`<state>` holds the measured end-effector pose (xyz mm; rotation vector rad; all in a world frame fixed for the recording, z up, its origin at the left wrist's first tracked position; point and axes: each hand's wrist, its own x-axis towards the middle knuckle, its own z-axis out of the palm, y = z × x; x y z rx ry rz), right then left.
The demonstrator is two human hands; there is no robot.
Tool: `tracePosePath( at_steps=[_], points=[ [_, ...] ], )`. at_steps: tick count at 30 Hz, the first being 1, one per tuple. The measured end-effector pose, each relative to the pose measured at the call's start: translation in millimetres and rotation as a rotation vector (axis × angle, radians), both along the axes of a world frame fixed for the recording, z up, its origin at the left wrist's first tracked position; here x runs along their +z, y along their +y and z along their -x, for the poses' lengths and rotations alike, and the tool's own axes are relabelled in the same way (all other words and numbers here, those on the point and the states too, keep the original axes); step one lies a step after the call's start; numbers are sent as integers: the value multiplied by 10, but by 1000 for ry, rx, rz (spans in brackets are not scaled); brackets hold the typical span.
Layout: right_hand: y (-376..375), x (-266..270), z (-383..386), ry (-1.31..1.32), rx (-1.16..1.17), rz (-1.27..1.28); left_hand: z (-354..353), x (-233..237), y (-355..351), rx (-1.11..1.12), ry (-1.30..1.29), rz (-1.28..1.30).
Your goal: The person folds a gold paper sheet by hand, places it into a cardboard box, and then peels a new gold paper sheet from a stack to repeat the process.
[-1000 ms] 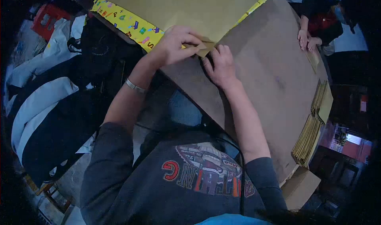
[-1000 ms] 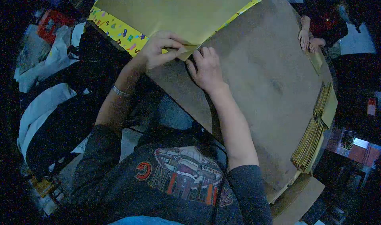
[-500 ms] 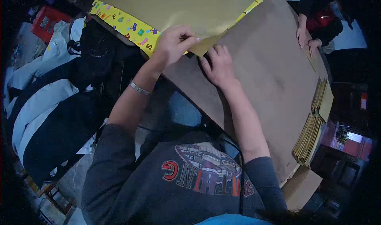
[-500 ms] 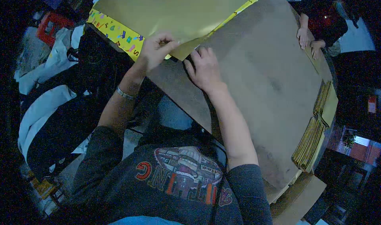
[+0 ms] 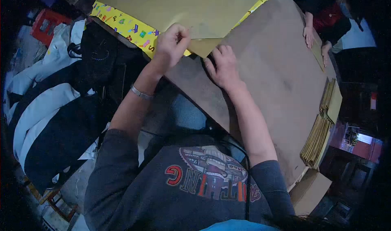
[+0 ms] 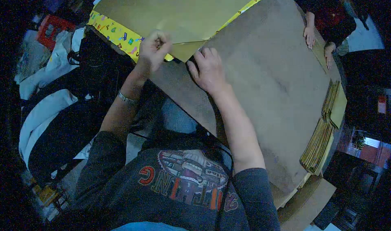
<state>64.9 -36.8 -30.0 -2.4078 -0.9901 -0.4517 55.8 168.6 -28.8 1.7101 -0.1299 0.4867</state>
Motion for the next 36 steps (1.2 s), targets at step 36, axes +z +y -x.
tracePosePath(
  at_steps=[36],
  points=[
    [1, 23, 13, 12, -7, 21, -99, 11, 239, -343, 62, -546]
  ],
)
